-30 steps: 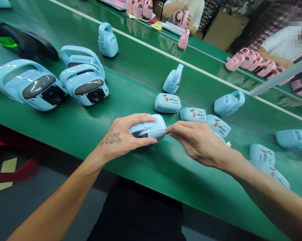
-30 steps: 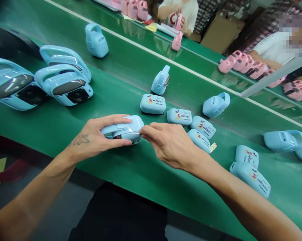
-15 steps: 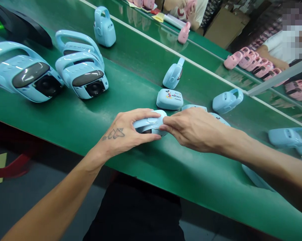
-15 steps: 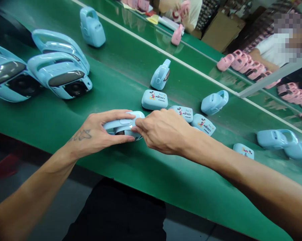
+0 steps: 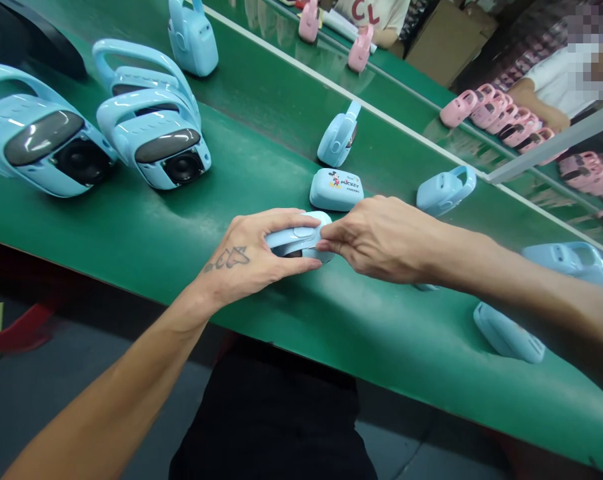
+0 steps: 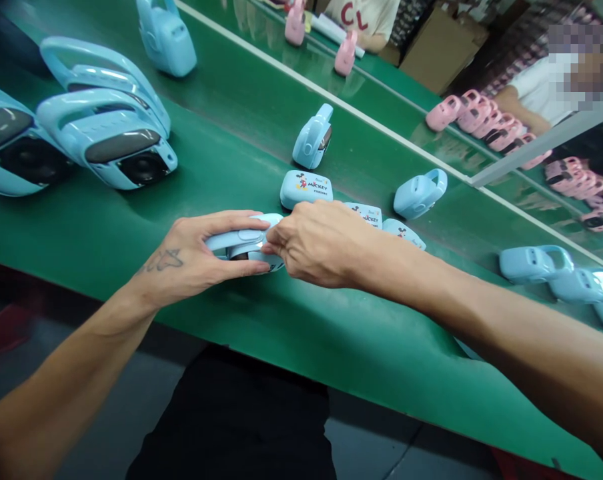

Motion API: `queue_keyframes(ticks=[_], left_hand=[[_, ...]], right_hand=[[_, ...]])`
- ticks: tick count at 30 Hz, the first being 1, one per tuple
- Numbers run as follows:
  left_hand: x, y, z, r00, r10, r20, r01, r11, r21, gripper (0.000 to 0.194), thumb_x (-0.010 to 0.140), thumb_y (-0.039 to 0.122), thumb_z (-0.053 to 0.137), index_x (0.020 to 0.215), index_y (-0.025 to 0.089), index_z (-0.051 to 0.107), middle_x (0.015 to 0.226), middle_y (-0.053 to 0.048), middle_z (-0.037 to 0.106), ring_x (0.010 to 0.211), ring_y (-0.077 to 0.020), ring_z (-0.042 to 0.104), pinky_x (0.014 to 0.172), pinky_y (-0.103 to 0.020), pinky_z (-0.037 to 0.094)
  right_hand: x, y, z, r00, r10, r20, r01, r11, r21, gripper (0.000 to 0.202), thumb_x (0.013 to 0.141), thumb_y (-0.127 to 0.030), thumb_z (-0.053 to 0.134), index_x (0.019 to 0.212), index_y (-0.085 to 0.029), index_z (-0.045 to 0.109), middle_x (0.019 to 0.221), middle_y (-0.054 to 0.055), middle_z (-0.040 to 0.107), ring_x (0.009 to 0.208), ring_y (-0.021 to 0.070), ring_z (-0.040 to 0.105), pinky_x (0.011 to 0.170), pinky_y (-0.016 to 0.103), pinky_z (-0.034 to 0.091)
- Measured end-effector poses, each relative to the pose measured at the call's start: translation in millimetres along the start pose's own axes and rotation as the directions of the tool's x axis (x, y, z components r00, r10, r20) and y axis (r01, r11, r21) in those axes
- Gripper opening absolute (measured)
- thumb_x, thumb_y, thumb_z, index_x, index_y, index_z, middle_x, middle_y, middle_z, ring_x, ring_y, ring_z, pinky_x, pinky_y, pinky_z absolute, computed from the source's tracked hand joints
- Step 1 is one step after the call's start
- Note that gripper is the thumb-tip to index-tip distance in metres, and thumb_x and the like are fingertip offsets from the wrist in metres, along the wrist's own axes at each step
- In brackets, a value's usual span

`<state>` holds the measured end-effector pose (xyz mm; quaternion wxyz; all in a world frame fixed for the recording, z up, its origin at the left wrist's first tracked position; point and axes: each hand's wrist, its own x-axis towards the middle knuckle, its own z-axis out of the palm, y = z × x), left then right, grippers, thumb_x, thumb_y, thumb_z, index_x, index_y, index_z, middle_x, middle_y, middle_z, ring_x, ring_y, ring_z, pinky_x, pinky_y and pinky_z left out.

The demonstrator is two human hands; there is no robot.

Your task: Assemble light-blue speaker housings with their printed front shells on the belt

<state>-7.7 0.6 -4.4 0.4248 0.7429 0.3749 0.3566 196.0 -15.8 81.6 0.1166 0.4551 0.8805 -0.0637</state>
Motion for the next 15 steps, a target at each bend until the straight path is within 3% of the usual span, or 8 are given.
queue_keyframes(ticks=[7,11,13,15], left_hand=[[2,2,2.0,0.997,-0.074,-0.028,0.073,0.997,-0.032,0.049,0.062,0.042,0.09,0.108,0.03,0.081,0.122,-0.003,0.076,0.109,-0.029,0.072,0.101,-0.039,0.056],[4,6,-1.1,0.988,-0.152,-0.011,0.152,0.988,-0.013,0.053,0.061,0.044,0.089,0.11,0.028,0.08,0.116,-0.004,0.077,0.103,-0.0274,0.073,0.093,-0.036,0.059],[6,8,-3.1,0.981,-0.195,-0.017,0.195,0.981,0.006,0.054,0.061,0.045,0.089,0.111,0.027,0.08,0.112,-0.005,0.078,0.098,-0.0271,0.073,0.087,-0.034,0.06],[7,9,-4.6,0.975,-0.221,-0.023,0.222,0.975,0.023,0.054,0.06,0.046,0.089,0.11,0.027,0.081,0.108,-0.005,0.078,0.094,-0.0271,0.073,0.08,-0.034,0.061]], right_hand=[[7,-1,-5,1.0,0.016,0.014,-0.018,0.994,0.105,0.039,0.101,-0.036,0.05,0.07,-0.02,0.068,0.055,0.003,0.057,0.057,0.016,0.051,0.059,0.033,0.023],[-13,7,-9,0.998,0.057,0.008,-0.057,0.956,0.289,0.041,0.104,-0.039,0.044,0.08,-0.018,0.069,0.059,0.0,0.056,0.057,0.0135,0.049,0.06,0.03,0.029],[-35,14,4,0.992,0.126,-0.026,-0.109,0.93,0.35,0.038,0.106,-0.036,0.041,0.09,-0.018,0.071,0.066,0.001,0.06,0.06,0.014,0.05,0.061,0.029,0.033],[-59,21,33,0.981,0.184,-0.069,-0.147,0.919,0.365,0.035,0.106,-0.032,0.04,0.101,-0.02,0.072,0.078,0.004,0.065,0.067,0.0156,0.055,0.063,0.029,0.037]])
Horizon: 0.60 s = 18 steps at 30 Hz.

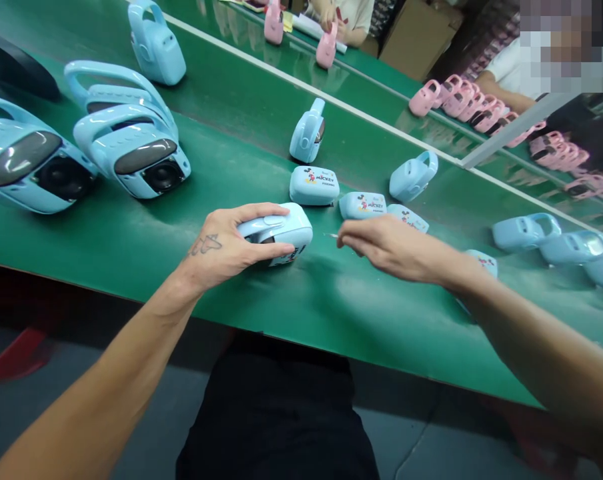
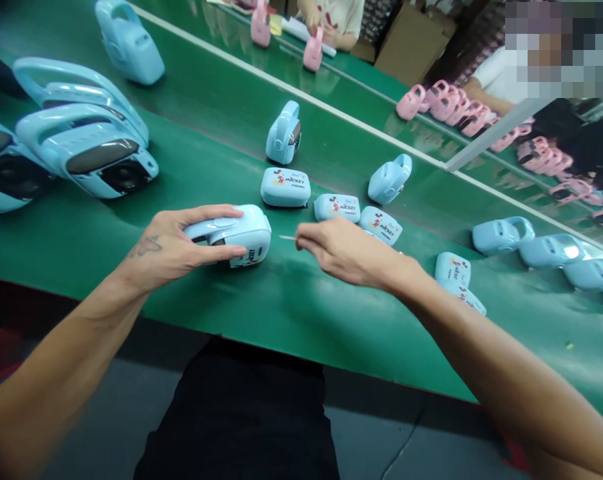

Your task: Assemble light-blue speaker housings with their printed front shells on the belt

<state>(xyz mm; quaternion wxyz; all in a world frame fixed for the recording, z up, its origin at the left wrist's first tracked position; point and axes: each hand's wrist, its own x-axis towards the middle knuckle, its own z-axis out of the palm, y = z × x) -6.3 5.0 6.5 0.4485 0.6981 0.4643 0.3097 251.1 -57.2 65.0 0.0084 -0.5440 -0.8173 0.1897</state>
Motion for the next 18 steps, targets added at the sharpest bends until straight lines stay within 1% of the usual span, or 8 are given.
queue_keyframes(ticks=[2,4,7,10,12,13,15,18], left_hand=[[1,-1,-0.8,1.0,-0.02,0.002,0.02,1.0,0.007,0.053,0.06,0.047,0.089,0.109,0.028,0.081,0.103,-0.004,0.078,0.088,-0.0266,0.073,0.073,-0.033,0.061],[1,-3,-0.9,1.0,-0.026,0.004,0.026,1.0,0.004,0.053,0.061,0.048,0.088,0.109,0.029,0.081,0.098,-0.004,0.078,0.082,-0.0255,0.072,0.068,-0.032,0.06],[1,-4,-0.2,1.0,0.004,-0.008,-0.004,1.0,-0.011,0.053,0.06,0.048,0.089,0.109,0.028,0.081,0.094,-0.004,0.078,0.078,-0.025,0.071,0.065,-0.033,0.06],[0,-2,0.7,1.0,0.013,-0.009,-0.013,1.0,0.005,0.054,0.059,0.048,0.09,0.108,0.027,0.081,0.099,-0.004,0.079,0.083,-0.0263,0.071,0.071,-0.036,0.061],[0,0,1.3,1.0,0.024,0.003,-0.024,1.0,0.017,0.054,0.06,0.048,0.09,0.11,0.028,0.081,0.104,-0.003,0.079,0.09,-0.0271,0.072,0.08,-0.039,0.061],[0,0,1.7,0.999,0.037,0.006,-0.037,0.999,0.014,0.054,0.061,0.047,0.09,0.11,0.028,0.08,0.106,-0.003,0.079,0.093,-0.0273,0.072,0.084,-0.04,0.06],[-1,0,2.8,0.998,0.063,0.012,-0.063,0.998,-0.005,0.054,0.061,0.044,0.09,0.111,0.027,0.08,0.106,-0.003,0.079,0.095,-0.0275,0.072,0.088,-0.04,0.059],[-2,-3,5.5,0.996,0.087,0.009,-0.087,0.995,-0.039,0.051,0.062,0.04,0.088,0.11,0.025,0.079,0.105,-0.003,0.079,0.096,-0.0278,0.074,0.088,-0.038,0.06]], right_hand=[[-24,25,33,0.998,0.02,-0.052,-0.022,0.999,-0.035,0.035,0.106,-0.031,0.041,0.113,-0.022,0.073,0.092,0.008,0.068,0.074,0.0175,0.059,0.066,0.03,0.042],[-44,45,69,0.986,0.081,-0.143,-0.096,0.99,-0.1,0.037,0.105,-0.029,0.041,0.121,-0.023,0.073,0.097,0.011,0.067,0.078,0.0203,0.061,0.07,0.033,0.046],[-54,53,101,0.941,0.118,-0.318,-0.162,0.98,-0.116,0.04,0.104,-0.027,0.04,0.127,-0.021,0.071,0.103,0.015,0.068,0.093,0.0273,0.063,0.082,0.043,0.052],[-33,27,94,0.85,0.106,-0.517,-0.1,0.994,0.039,0.042,0.104,-0.035,0.042,0.137,-0.022,0.064,0.128,0.015,0.066,0.118,0.0308,0.061,0.1,0.051,0.05],[-3,0,77,0.788,0.107,-0.606,0.007,0.983,0.182,0.044,0.105,-0.042,0.039,0.138,-0.025,0.063,0.136,0.011,0.065,0.127,0.0286,0.059,0.106,0.049,0.048],[16,-13,69,0.776,0.11,-0.622,0.06,0.967,0.247,0.046,0.106,-0.046,0.036,0.134,-0.025,0.066,0.134,0.009,0.067,0.127,0.0278,0.059,0.106,0.047,0.048],[54,-35,56,0.789,0.146,-0.596,0.121,0.915,0.385,0.051,0.106,-0.053,0.035,0.123,-0.025,0.073,0.117,0.007,0.075,0.12,0.0263,0.064,0.102,0.042,0.05],[96,-51,54,0.818,0.247,-0.519,0.111,0.817,0.566,0.055,0.101,-0.063,0.042,0.101,-0.024,0.081,0.087,0.004,0.077,0.103,0.0256,0.072,0.093,0.038,0.052]])
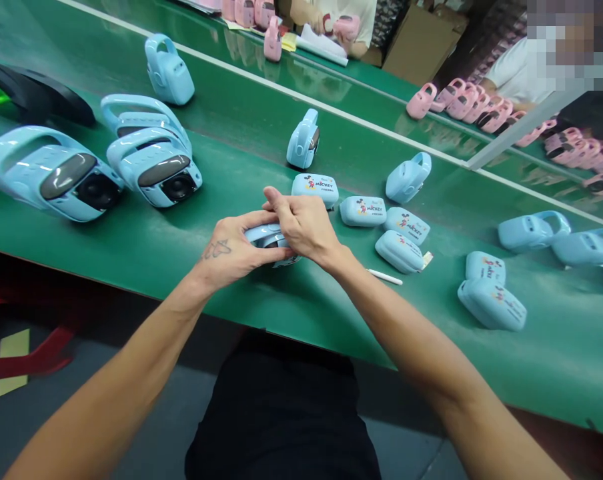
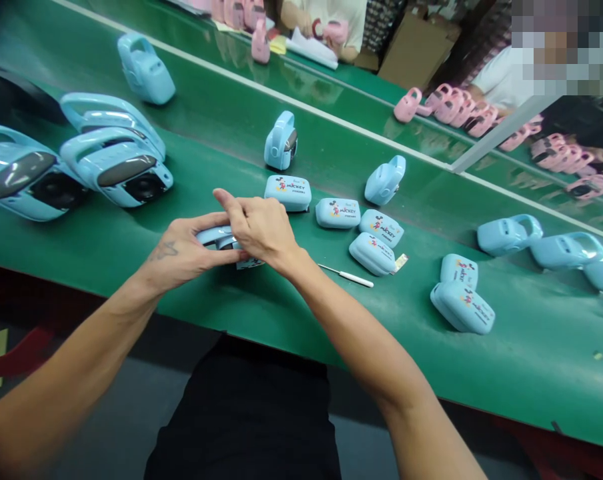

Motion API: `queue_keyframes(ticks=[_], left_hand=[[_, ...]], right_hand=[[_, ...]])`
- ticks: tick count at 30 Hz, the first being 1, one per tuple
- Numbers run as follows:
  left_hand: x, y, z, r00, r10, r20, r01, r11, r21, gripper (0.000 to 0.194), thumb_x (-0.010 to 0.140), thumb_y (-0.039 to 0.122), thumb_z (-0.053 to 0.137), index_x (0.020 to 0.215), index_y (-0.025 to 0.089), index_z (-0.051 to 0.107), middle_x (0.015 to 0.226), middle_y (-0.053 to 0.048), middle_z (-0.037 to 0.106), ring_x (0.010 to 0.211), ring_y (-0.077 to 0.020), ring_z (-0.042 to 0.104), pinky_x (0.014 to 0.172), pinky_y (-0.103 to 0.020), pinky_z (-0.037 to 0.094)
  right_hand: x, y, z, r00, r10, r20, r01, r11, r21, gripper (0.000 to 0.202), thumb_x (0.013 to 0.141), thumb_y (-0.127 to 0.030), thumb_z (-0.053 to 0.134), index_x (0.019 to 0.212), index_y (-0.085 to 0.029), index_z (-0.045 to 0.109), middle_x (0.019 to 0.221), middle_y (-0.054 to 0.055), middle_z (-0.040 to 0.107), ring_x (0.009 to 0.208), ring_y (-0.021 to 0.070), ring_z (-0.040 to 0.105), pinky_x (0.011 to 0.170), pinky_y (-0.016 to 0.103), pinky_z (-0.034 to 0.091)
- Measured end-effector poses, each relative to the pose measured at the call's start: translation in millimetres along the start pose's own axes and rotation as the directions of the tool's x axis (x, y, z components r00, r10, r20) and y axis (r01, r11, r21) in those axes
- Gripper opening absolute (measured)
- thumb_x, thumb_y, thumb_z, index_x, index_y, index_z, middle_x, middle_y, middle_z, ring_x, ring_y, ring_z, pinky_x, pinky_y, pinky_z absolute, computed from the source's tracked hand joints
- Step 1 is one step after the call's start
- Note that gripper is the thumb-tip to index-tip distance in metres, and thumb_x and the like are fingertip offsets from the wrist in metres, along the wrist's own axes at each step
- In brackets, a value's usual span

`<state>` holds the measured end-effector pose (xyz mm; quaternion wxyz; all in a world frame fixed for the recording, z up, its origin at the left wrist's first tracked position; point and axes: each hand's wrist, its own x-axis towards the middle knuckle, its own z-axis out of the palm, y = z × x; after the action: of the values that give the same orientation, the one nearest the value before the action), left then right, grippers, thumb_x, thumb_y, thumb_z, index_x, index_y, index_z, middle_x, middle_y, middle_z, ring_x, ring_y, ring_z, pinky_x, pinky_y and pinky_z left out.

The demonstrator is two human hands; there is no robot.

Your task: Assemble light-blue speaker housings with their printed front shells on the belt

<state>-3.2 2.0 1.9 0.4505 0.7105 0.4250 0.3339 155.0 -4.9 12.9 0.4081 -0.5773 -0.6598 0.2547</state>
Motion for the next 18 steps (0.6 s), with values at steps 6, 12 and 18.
queue_keyframes(ticks=[6,12,18], left_hand=[[1,4,7.2,0.998,0.059,-0.032,-0.058,0.998,0.009,0.046,0.063,0.032,0.085,0.108,0.024,0.079,0.119,-0.004,0.077,0.109,-0.0298,0.071,0.097,-0.039,0.057],[0,0,7.1,0.987,0.158,-0.032,-0.157,0.987,0.017,0.08,0.06,0.041,0.091,0.133,0.031,0.06,0.132,-0.007,0.067,0.119,-0.0308,0.066,0.1,-0.044,0.056],[-12,-32,21.3,0.983,0.07,-0.17,-0.083,0.994,-0.071,0.108,0.051,0.051,0.095,0.144,0.03,0.044,0.13,-0.01,0.063,0.115,-0.0303,0.067,0.099,-0.045,0.056]], right_hand=[[-2,8,11,0.982,0.145,-0.121,-0.123,0.977,0.171,0.053,0.098,-0.061,0.047,0.081,-0.024,0.081,0.078,0.003,0.076,0.095,0.0242,0.073,0.087,0.036,0.052],[3,25,-3,0.969,0.173,-0.174,-0.119,0.952,0.283,0.055,0.095,-0.063,0.049,0.073,-0.022,0.079,0.068,0.002,0.074,0.084,0.0216,0.073,0.083,0.034,0.053],[0,59,7,0.879,0.378,-0.289,-0.161,0.807,0.568,0.077,0.094,-0.074,0.03,0.062,-0.018,0.071,0.062,0.006,0.072,0.068,0.0188,0.07,0.075,0.032,0.053]])
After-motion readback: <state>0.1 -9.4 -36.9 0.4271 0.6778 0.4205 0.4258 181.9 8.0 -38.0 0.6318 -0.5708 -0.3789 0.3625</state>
